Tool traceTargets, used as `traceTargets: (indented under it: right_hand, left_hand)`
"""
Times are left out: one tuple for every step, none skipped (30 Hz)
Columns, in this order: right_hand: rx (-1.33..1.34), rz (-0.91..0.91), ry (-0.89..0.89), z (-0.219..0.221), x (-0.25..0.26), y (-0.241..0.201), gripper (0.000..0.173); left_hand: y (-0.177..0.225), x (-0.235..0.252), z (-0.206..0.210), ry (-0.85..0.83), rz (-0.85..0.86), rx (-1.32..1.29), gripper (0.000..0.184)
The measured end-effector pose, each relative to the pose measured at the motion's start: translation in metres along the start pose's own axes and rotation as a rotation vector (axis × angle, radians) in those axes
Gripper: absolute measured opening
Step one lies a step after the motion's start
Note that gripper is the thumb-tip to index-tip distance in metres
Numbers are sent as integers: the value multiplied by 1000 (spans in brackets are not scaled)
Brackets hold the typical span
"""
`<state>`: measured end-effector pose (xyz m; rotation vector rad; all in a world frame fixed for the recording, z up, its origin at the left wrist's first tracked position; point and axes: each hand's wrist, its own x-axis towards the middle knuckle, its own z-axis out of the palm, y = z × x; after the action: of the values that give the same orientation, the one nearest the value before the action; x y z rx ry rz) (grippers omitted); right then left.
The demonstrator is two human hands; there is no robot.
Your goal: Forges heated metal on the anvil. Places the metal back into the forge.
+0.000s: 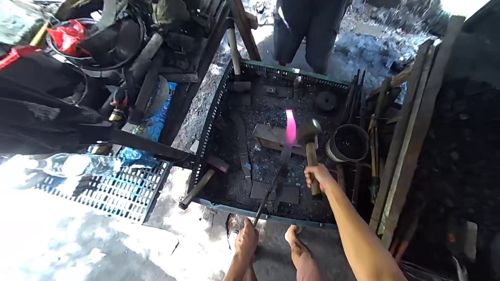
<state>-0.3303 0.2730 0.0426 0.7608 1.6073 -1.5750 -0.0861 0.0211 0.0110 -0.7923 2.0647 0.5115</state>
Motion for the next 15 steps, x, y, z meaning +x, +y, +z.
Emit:
traceTargets:
  right_hand:
    - [-46, 11, 66, -10, -7, 13, 27]
    - [-146, 15, 171, -18, -12, 25, 43]
    - [-264, 20, 285, -25, -14, 31, 59]
    - [-361, 32, 386, -29, -18, 32, 65]
    - [-374, 46, 435, -31, -26, 28, 61]
    - [-353, 66, 442, -32, -37, 20, 55]
    - [-330, 99, 431, -35, -54, 18, 51]
    - [-308, 119, 424, -39, -75, 23, 49]
    - [-287, 114, 415, -40, -98, 26, 48]
    - [-269, 100, 403, -39, -124, 27, 46]
    - [-258, 79, 395, -36, -156, 29, 43]
    - [-247, 48, 392, -30, -189, 29, 41]
    - [-235, 2, 391, -22, -223, 26, 38]
    - [-223, -58, 386, -13, -258, 19, 37]
    - [-200, -138, 380, -2, -292, 11, 36]
  left_hand:
    - [2, -1, 0, -1, 10, 8, 45]
    - [3, 0, -1, 4, 24, 0, 46]
    - [4, 1, -2, 17, 39, -3, 49]
    - [6, 2, -2, 28, 48, 8, 48]
    - [9, 2, -2, 35, 47, 23, 44]
    - [12, 2, -4, 39, 40, 35, 43]
    - [11, -2, -5, 32, 33, 41, 44]
    - [9, -6, -6, 19, 34, 51, 45]
    - [10, -6, -11, 15, 49, 55, 46]
    - [9, -5, -15, 11, 73, 47, 47]
    - [6, -6, -18, 1, 105, 34, 49]
    - [4, -7, -23, -11, 141, 31, 51]
    - [4, -10, -29, -20, 168, 33, 53]
    - [4, -13, -35, -30, 188, 30, 55]
    - [3, -14, -39, -32, 206, 32, 57]
